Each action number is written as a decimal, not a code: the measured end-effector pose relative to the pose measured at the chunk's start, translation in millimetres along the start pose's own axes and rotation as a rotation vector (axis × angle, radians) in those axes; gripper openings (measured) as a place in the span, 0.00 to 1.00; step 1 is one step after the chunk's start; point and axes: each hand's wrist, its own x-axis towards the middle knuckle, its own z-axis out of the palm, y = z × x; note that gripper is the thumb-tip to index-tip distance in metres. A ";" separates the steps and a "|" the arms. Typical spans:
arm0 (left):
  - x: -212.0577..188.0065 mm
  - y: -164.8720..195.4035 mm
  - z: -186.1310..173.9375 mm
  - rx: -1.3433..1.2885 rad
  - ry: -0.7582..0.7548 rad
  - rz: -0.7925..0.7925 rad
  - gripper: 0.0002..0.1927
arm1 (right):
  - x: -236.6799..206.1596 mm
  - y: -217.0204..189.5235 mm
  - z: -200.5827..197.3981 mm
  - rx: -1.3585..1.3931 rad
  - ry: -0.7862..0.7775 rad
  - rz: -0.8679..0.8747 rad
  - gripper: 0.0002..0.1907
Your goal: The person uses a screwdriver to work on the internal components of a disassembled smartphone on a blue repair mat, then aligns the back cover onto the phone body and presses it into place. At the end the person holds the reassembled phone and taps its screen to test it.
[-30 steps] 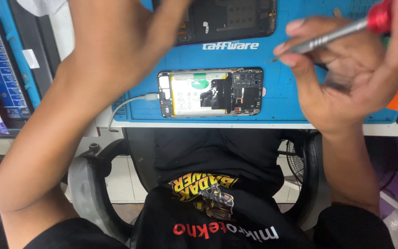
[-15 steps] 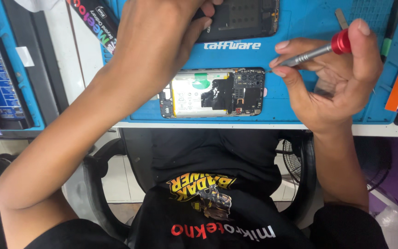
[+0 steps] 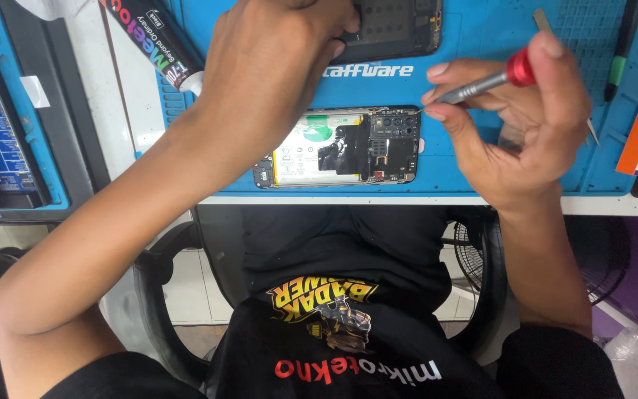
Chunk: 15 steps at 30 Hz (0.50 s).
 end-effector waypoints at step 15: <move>4.0 7.1 0.2 0.016 -0.039 -0.030 0.07 | 11.3 -11.6 -12.9 -0.118 0.131 -0.125 0.16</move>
